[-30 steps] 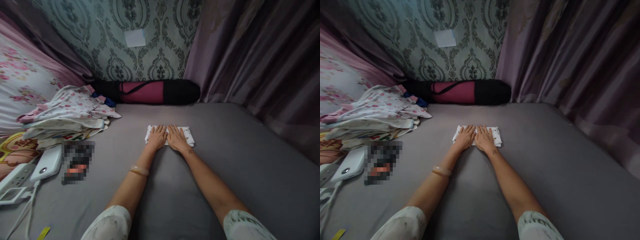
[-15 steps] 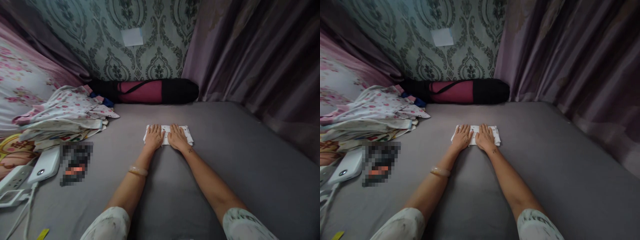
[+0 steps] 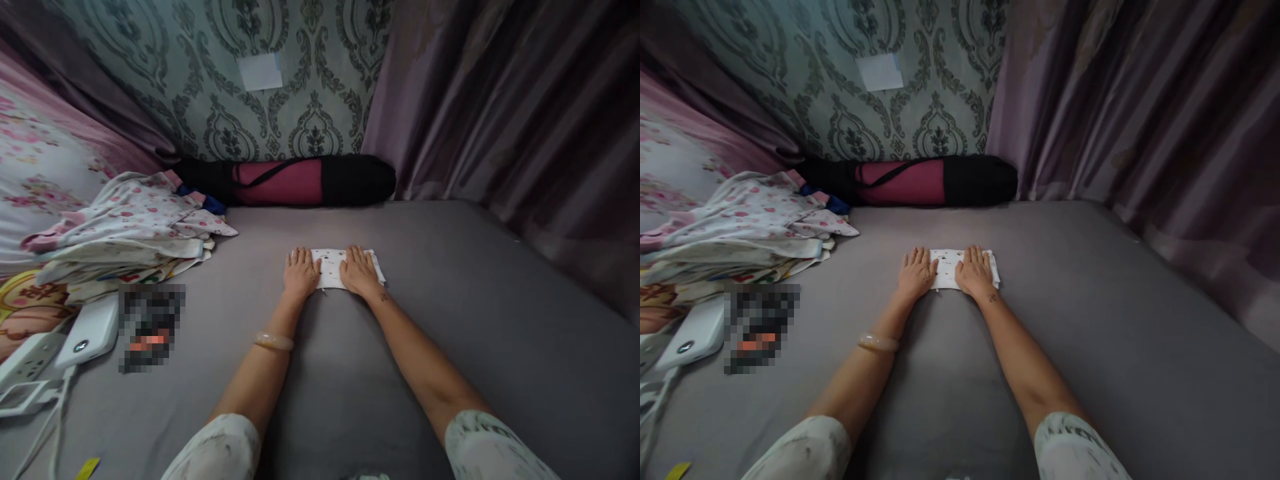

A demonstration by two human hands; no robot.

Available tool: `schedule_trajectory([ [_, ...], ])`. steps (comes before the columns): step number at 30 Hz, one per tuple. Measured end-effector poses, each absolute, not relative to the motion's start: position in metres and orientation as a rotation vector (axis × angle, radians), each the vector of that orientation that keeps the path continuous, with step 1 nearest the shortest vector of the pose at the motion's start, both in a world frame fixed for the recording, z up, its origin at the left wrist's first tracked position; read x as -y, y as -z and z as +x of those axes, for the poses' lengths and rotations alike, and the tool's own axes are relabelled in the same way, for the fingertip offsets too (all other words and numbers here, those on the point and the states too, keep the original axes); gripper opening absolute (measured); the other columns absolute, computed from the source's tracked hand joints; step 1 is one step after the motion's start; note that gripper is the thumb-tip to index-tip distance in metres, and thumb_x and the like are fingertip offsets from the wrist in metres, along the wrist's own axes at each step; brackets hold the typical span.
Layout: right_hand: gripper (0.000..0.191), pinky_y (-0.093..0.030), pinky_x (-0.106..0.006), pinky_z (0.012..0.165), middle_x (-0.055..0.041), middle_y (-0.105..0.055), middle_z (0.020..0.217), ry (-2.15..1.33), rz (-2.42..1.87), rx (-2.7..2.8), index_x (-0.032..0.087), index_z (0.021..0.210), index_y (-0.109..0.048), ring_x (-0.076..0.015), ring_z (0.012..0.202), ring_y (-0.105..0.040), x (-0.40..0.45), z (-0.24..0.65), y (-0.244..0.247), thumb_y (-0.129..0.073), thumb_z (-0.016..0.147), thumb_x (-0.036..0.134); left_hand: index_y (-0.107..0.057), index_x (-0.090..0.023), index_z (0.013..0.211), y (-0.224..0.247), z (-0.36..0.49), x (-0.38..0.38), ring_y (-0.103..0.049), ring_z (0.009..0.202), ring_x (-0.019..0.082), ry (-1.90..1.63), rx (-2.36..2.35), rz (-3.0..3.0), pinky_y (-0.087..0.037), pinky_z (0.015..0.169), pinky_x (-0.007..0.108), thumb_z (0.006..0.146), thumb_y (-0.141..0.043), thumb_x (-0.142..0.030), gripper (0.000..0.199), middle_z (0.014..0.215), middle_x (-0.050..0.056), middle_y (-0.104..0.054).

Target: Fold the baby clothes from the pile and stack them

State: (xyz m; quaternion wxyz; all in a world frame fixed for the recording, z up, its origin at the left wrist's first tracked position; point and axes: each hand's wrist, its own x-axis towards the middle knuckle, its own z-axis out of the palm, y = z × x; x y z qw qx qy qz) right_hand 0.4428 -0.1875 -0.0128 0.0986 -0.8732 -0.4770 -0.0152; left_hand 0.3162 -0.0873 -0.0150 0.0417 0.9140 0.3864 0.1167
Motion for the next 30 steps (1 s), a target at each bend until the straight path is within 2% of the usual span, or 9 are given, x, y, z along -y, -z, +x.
schedule_trajectory([
  [5,0.061,-0.013,-0.046,0.117,-0.0189,-0.030,0.154,0.166,-2.619,1.304,-0.002,0.144,-0.034,-0.0294,0.144,-0.020,0.193,0.457,0.012,-0.024,0.094,0.031,-0.043,-0.008,0.142,0.013,0.310,0.082,-0.028,0.142,0.029,-0.472,-1.215,2.779,-0.016,0.117,0.049,0.098,-0.022,-0.039,0.057,0.149,0.015,-0.041],
  [9,0.062,-0.018,-0.043,0.116,-0.0186,-0.032,0.153,0.062,-2.673,1.281,-0.003,0.145,-0.034,-0.0299,0.144,-0.020,0.195,0.465,0.019,-0.023,0.095,0.032,-0.042,-0.008,0.143,0.015,0.306,0.076,-0.028,0.142,0.031,-0.333,-1.245,2.732,-0.019,0.116,0.051,0.098,-0.024,-0.038,0.057,0.151,0.016,-0.037],
  [13,0.062,-0.016,-0.042,0.117,-0.0179,-0.030,0.154,-0.008,-2.690,1.276,-0.003,0.146,-0.033,-0.0296,0.144,-0.018,0.194,0.466,0.016,-0.020,0.096,0.032,-0.040,-0.011,0.144,0.015,0.306,0.072,-0.028,0.142,0.030,-0.305,-1.241,2.674,-0.019,0.116,0.052,0.097,-0.025,-0.040,0.057,0.152,0.014,-0.035],
  [20,0.062,-0.011,-0.042,0.118,-0.0155,-0.027,0.156,0.107,-2.613,1.382,0.000,0.147,-0.031,-0.0270,0.145,-0.017,0.201,0.465,0.005,-0.018,0.096,0.033,-0.044,-0.013,0.141,0.003,0.304,0.068,-0.027,0.143,0.028,-0.516,-1.189,2.559,-0.018,0.116,0.054,0.098,-0.023,-0.038,0.054,0.150,0.013,-0.040],
  [24,0.064,-0.017,-0.039,0.117,-0.0171,-0.029,0.155,0.019,-2.617,1.419,-0.001,0.146,-0.032,-0.0269,0.145,-0.019,0.205,0.468,0.016,-0.019,0.096,0.035,-0.046,-0.015,0.139,-0.002,0.302,0.067,-0.027,0.143,0.026,-0.615,-1.137,2.522,-0.018,0.117,0.052,0.098,-0.026,-0.036,0.050,0.149,0.011,-0.041],
  [30,0.063,-0.015,-0.043,0.118,-0.0174,-0.030,0.154,-0.010,-2.643,1.381,-0.001,0.146,-0.033,-0.0274,0.145,-0.019,0.199,0.462,0.008,-0.019,0.096,0.035,-0.050,-0.017,0.135,0.003,0.302,0.059,-0.031,0.142,0.027,-0.681,-1.142,2.392,-0.024,0.115,0.053,0.097,-0.033,-0.033,0.045,0.146,0.012,-0.045],
])
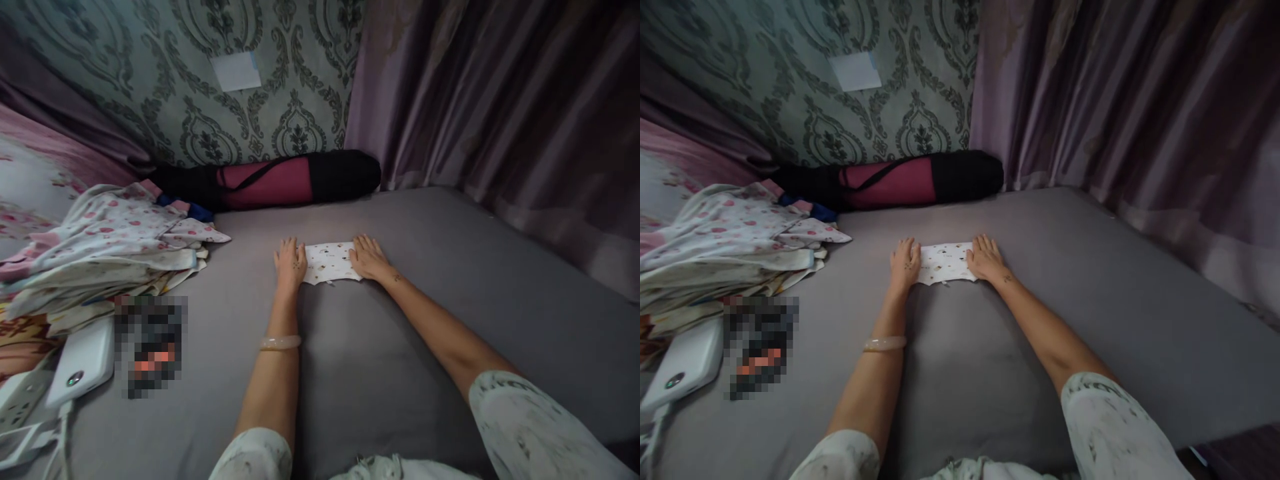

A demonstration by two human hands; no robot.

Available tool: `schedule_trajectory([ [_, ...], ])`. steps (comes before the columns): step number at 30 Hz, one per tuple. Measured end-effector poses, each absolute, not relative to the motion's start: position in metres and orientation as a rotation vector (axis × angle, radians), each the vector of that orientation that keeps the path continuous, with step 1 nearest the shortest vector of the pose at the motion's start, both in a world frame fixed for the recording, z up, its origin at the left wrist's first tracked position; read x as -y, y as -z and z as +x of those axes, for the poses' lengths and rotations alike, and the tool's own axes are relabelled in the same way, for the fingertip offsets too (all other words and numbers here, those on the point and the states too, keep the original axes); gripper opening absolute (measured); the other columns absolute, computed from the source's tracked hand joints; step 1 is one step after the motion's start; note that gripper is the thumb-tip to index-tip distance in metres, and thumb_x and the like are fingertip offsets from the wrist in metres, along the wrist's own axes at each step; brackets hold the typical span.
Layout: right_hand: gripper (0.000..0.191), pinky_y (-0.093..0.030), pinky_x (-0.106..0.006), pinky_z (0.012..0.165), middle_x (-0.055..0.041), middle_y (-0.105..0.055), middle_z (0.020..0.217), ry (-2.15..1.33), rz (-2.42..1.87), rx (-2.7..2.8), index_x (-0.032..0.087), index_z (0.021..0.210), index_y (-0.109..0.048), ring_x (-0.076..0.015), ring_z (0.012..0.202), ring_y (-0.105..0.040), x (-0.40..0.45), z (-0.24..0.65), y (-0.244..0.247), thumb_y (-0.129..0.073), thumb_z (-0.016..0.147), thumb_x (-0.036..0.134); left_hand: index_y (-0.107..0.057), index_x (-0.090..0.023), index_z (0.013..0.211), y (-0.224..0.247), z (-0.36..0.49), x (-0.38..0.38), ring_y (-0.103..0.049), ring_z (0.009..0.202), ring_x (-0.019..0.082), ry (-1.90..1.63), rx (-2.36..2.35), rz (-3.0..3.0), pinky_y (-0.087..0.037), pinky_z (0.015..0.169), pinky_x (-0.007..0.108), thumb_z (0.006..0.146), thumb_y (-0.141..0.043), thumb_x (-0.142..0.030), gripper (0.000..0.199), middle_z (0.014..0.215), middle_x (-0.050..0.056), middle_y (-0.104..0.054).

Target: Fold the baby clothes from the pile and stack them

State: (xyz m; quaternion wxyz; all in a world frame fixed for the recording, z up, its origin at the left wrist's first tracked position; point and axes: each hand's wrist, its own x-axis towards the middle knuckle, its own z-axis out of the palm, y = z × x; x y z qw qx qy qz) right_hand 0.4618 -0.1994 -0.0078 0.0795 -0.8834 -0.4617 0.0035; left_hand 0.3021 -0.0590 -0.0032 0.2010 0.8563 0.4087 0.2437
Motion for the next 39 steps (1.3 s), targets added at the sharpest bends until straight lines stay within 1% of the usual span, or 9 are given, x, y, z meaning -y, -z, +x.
schedule_trajectory([
  [3,0.062,-0.011,-0.043,0.118,-0.0159,-0.028,0.155,0.033,-2.589,1.430,0.002,0.147,-0.031,-0.0262,0.145,-0.018,0.190,0.447,0.001,-0.020,0.096,0.035,-0.052,-0.016,0.132,0.006,0.301,0.056,-0.034,0.140,0.028,-0.731,-1.140,2.330,-0.027,0.113,0.053,0.096,-0.035,-0.032,0.043,0.144,0.013,-0.048],
  [7,0.060,-0.014,-0.040,0.117,-0.0162,-0.029,0.155,-0.016,-2.561,1.473,0.002,0.147,-0.032,-0.0255,0.144,-0.022,0.182,0.432,0.006,-0.021,0.097,0.035,-0.053,-0.017,0.131,0.008,0.300,0.052,-0.037,0.139,0.027,-0.764,-1.126,2.279,-0.030,0.112,0.050,0.096,-0.036,-0.031,0.041,0.141,0.013,-0.051],
  [13,0.059,-0.016,-0.041,0.116,-0.0172,-0.034,0.152,-0.050,-2.573,1.493,0.003,0.145,-0.035,-0.0264,0.142,-0.026,0.179,0.432,0.005,-0.022,0.097,0.035,-0.053,-0.014,0.129,0.009,0.301,0.047,-0.042,0.135,0.026,-0.773,-1.118,2.217,-0.034,0.111,0.046,0.096,-0.038,-0.030,0.040,0.138,0.014,-0.054],
  [18,0.059,-0.013,-0.041,0.117,-0.0153,-0.030,0.155,0.025,-2.499,1.508,0.003,0.146,-0.033,-0.0257,0.144,-0.021,0.164,0.414,0.001,-0.023,0.098,0.035,-0.054,-0.014,0.127,0.011,0.301,0.046,-0.046,0.132,0.025,-0.814,-1.104,2.220,-0.036,0.109,0.044,0.095,-0.039,-0.029,0.039,0.133,0.016,-0.057],
  [25,0.060,-0.014,-0.040,0.116,-0.0162,-0.035,0.152,0.087,-2.478,1.540,0.002,0.146,-0.035,-0.0260,0.141,-0.027,0.156,0.402,0.015,-0.029,0.096,0.035,-0.055,-0.012,0.126,0.014,0.300,0.040,-0.054,0.122,0.022,-0.850,-1.077,2.204,-0.042,0.104,0.036,0.093,-0.042,-0.026,0.038,0.129,0.015,-0.060],
  [29,0.059,-0.014,-0.042,0.116,-0.0163,-0.033,0.153,0.053,-2.496,1.533,0.003,0.146,-0.035,-0.0270,0.142,-0.025,0.149,0.399,0.009,-0.028,0.096,0.035,-0.056,-0.015,0.124,0.015,0.301,0.040,-0.057,0.119,0.022,-0.870,-1.091,2.157,-0.044,0.102,0.037,0.092,-0.044,-0.025,0.036,0.126,0.013,-0.062],
  [31,0.059,-0.012,-0.043,0.116,-0.0155,-0.031,0.154,0.082,-2.467,1.555,0.004,0.146,-0.035,-0.0270,0.143,-0.022,0.143,0.393,0.007,-0.027,0.097,0.036,-0.056,-0.014,0.124,0.014,0.301,0.041,-0.057,0.118,0.022,-0.868,-1.103,2.125,-0.044,0.101,0.036,0.092,-0.044,-0.025,0.036,0.125,0.014,-0.063],
  [35,0.059,-0.013,-0.044,0.116,-0.0146,-0.036,0.152,0.079,-2.428,1.615,0.005,0.145,-0.038,-0.0284,0.142,-0.024,0.136,0.383,0.013,-0.025,0.097,0.037,-0.057,-0.011,0.123,0.013,0.299,0.041,-0.058,0.118,0.022,-0.892,-1.114,2.062,-0.045,0.101,0.035,0.091,-0.043,-0.025,0.038,0.124,0.015,-0.063],
  [39,0.059,-0.013,-0.044,0.116,-0.0149,-0.038,0.151,0.053,-2.448,1.620,0.004,0.144,-0.039,-0.0291,0.142,-0.025,0.135,0.383,0.013,-0.026,0.097,0.036,-0.061,-0.014,0.118,0.013,0.298,0.036,-0.060,0.114,0.022,-0.965,-1.147,1.974,-0.046,0.100,0.036,0.090,-0.041,-0.024,0.036,0.121,0.014,-0.066],
])
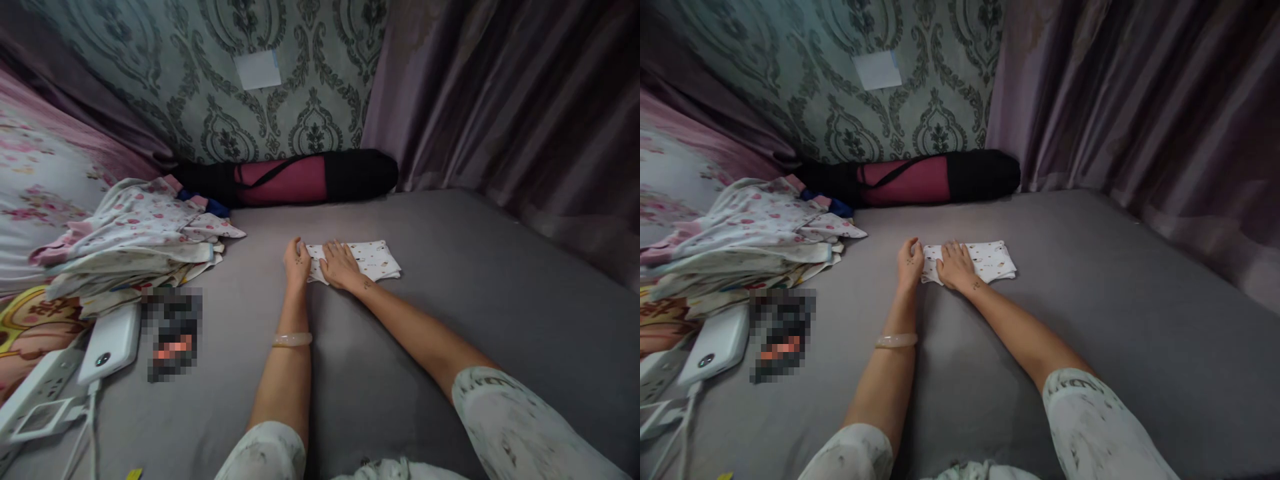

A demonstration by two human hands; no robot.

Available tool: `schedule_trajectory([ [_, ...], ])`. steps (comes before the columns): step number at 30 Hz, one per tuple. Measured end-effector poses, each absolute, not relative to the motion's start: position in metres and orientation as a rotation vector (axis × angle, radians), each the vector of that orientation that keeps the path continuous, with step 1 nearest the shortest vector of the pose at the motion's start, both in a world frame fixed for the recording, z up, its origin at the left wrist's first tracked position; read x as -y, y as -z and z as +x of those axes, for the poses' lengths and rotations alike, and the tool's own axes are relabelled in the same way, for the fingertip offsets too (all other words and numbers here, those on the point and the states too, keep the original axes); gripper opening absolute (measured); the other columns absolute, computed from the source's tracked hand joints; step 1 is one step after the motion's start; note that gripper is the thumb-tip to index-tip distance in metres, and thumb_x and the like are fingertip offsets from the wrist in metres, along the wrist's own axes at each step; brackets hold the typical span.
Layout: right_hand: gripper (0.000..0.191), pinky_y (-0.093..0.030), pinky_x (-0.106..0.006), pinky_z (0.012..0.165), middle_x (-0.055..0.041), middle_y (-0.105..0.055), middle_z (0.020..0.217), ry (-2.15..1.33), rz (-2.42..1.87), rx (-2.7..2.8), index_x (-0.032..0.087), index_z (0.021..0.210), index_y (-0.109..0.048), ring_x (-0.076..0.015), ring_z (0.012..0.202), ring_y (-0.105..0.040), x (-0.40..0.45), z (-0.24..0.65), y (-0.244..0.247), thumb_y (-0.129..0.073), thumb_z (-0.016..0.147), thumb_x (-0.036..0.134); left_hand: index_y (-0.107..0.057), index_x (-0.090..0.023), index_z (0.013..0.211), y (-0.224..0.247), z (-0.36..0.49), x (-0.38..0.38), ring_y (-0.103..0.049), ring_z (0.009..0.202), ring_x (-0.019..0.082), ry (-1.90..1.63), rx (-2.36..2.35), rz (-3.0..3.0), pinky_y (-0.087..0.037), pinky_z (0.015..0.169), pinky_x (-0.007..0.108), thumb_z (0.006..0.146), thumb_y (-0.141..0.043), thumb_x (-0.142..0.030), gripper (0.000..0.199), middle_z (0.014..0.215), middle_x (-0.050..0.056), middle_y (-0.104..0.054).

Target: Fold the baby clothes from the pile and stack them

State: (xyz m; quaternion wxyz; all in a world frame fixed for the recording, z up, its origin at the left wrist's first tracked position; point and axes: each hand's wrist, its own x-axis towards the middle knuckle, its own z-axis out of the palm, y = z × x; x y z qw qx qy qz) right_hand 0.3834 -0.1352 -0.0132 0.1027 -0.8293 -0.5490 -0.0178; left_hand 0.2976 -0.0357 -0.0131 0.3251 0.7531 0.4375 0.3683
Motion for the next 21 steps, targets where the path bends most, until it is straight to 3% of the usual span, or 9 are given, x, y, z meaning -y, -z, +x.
schedule_trajectory([
  [8,0.057,-0.010,-0.042,0.117,-0.0146,-0.031,0.154,0.030,-2.355,1.719,0.003,0.146,-0.035,-0.0259,0.144,-0.019,0.114,0.356,-0.003,-0.025,0.097,0.031,-0.065,-0.013,0.109,0.009,0.295,0.030,-0.064,0.104,0.021,-1.060,-1.193,1.822,-0.049,0.094,0.034,0.090,-0.035,-0.022,0.037,0.109,0.013,-0.070],
  [13,0.060,-0.016,-0.043,0.115,-0.0179,-0.029,0.154,-0.011,-2.329,1.771,0.001,0.146,-0.033,-0.0282,0.143,-0.023,0.110,0.346,0.008,-0.031,0.094,0.030,-0.065,-0.013,0.107,0.005,0.292,0.032,-0.063,0.107,0.020,-1.053,-1.206,1.811,-0.048,0.094,0.031,0.090,-0.035,-0.020,0.036,0.109,0.013,-0.069],
  [18,0.064,-0.013,-0.041,0.116,-0.0171,-0.026,0.156,-0.058,-2.317,1.793,0.002,0.148,-0.029,-0.0271,0.144,-0.019,0.110,0.349,0.007,-0.038,0.092,0.033,-0.065,-0.012,0.107,0.004,0.293,0.034,-0.063,0.107,0.021,-1.043,-1.183,1.794,-0.048,0.094,0.032,0.089,-0.037,-0.020,0.035,0.108,0.014,-0.070],
  [21,0.060,-0.011,-0.045,0.117,-0.0154,-0.023,0.157,-0.126,-2.324,1.749,0.007,0.149,-0.028,-0.0262,0.145,-0.017,0.117,0.354,-0.001,-0.029,0.096,0.033,-0.065,-0.012,0.108,0.004,0.295,0.036,-0.063,0.106,0.021,-1.044,-1.179,1.824,-0.048,0.094,0.033,0.090,-0.037,-0.023,0.035,0.110,0.014,-0.069],
])
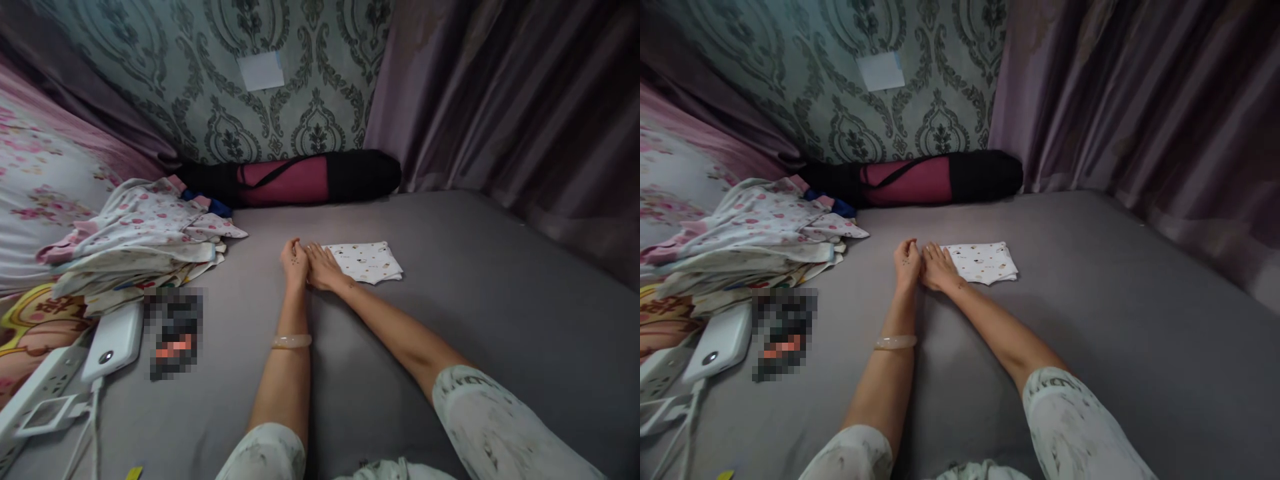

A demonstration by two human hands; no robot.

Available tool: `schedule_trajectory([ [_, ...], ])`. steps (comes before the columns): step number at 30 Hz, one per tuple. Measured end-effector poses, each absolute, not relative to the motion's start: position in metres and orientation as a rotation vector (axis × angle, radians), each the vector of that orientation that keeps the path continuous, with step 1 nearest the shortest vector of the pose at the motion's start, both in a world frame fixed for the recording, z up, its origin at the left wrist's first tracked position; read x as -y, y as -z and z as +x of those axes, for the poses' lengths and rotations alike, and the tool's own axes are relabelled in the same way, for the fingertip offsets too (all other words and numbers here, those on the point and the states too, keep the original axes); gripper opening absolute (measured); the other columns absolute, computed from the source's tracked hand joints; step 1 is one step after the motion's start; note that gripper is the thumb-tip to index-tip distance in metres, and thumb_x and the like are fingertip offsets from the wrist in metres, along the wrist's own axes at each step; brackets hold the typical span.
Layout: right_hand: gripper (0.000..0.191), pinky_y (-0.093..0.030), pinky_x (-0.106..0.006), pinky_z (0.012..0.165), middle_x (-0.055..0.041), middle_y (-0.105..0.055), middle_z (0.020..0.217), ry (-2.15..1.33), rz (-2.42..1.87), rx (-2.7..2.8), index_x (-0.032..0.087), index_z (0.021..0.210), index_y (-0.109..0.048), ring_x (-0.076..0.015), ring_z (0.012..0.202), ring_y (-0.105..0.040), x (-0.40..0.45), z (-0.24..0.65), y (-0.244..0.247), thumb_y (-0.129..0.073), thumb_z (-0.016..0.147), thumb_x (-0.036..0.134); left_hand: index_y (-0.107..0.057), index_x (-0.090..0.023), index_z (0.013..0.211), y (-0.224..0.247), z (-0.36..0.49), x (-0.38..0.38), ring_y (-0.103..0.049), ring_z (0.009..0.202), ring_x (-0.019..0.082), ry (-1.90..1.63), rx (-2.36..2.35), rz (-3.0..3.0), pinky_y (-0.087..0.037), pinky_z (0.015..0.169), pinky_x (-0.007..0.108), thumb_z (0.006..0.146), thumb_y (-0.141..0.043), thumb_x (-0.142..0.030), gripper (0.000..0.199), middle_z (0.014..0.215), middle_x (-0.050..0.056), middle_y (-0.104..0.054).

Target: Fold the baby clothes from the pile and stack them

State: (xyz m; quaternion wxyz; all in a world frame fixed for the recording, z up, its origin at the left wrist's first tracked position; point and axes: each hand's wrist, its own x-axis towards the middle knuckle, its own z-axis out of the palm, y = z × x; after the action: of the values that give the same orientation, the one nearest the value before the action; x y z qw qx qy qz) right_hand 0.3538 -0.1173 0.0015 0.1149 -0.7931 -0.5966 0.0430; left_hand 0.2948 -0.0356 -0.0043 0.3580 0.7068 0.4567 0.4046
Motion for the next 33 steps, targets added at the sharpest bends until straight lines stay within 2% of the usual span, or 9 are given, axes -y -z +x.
schedule_trajectory([
  [4,0.057,-0.005,-0.061,0.113,-0.0123,-0.018,0.159,-0.018,-2.415,1.558,0.018,0.150,-0.030,-0.0335,0.146,-0.009,0.142,0.364,-0.006,-0.019,0.099,0.041,-0.066,-0.013,0.108,0.006,0.299,0.038,-0.065,0.101,0.022,-1.026,-1.169,1.886,-0.048,0.092,0.035,0.090,-0.039,-0.025,0.034,0.106,0.013,-0.070],
  [8,0.057,-0.008,-0.067,0.109,-0.0111,-0.019,0.159,-0.043,-2.526,1.477,0.022,0.149,-0.032,-0.0389,0.144,-0.011,0.161,0.372,0.003,-0.023,0.099,0.046,-0.066,-0.014,0.108,0.008,0.302,0.041,-0.066,0.093,0.021,-0.984,-1.144,1.959,-0.049,0.087,0.034,0.089,-0.042,-0.026,0.033,0.100,0.011,-0.072],
  [13,0.056,-0.007,-0.067,0.108,-0.0096,-0.020,0.159,-0.042,-2.562,1.472,0.025,0.149,-0.033,-0.0376,0.144,-0.012,0.162,0.371,0.009,-0.021,0.098,0.046,-0.066,-0.014,0.109,0.010,0.303,0.047,-0.067,0.090,0.020,-0.878,-1.099,2.056,-0.049,0.085,0.030,0.089,-0.043,-0.023,0.031,0.098,0.011,-0.072],
  [20,0.057,-0.007,-0.066,0.109,-0.0106,-0.019,0.159,-0.156,-2.498,1.471,0.023,0.150,-0.031,-0.0364,0.144,-0.011,0.162,0.375,0.002,-0.022,0.098,0.045,-0.063,-0.012,0.112,0.014,0.305,0.051,-0.064,0.105,0.023,-0.837,-1.062,2.270,-0.047,0.093,0.035,0.090,-0.041,-0.020,0.032,0.110,0.016,-0.069],
  [24,0.059,-0.003,-0.060,0.113,-0.0132,-0.018,0.159,-0.129,-2.500,1.393,0.017,0.152,-0.025,-0.0290,0.146,-0.010,0.180,0.392,-0.003,-0.021,0.099,0.042,-0.058,-0.014,0.122,0.013,0.311,0.070,-0.051,0.127,0.024,-0.788,-0.808,2.590,-0.037,0.107,0.041,0.094,-0.038,-0.022,0.036,0.130,0.015,-0.060],
  [26,0.059,-0.001,-0.058,0.113,-0.0139,-0.019,0.159,-0.054,-2.558,1.321,0.015,0.151,-0.027,-0.0284,0.146,-0.009,0.192,0.400,-0.001,-0.021,0.099,0.041,-0.054,-0.016,0.128,0.014,0.314,0.084,-0.040,0.136,0.025,-0.707,-0.745,2.743,-0.026,0.113,0.047,0.096,-0.035,-0.025,0.039,0.139,0.013,-0.054],
  [28,0.058,-0.003,-0.057,0.114,-0.0132,-0.022,0.158,-0.043,-2.599,1.305,0.017,0.151,-0.029,-0.0290,0.146,-0.012,0.202,0.407,0.003,-0.023,0.099,0.041,-0.050,-0.015,0.134,0.015,0.318,0.095,-0.036,0.138,0.027,-0.582,-0.760,2.835,-0.020,0.115,0.050,0.097,-0.032,-0.029,0.043,0.143,0.013,-0.050],
  [33,0.057,-0.007,-0.058,0.112,-0.0129,-0.027,0.156,0.014,-2.614,1.340,0.019,0.150,-0.029,-0.0296,0.144,-0.018,0.209,0.412,0.012,-0.024,0.098,0.040,-0.039,-0.012,0.144,0.019,0.321,0.104,-0.034,0.139,0.029,-0.329,-0.806,2.896,-0.023,0.114,0.050,0.099,-0.026,-0.037,0.053,0.150,0.016,-0.039],
])
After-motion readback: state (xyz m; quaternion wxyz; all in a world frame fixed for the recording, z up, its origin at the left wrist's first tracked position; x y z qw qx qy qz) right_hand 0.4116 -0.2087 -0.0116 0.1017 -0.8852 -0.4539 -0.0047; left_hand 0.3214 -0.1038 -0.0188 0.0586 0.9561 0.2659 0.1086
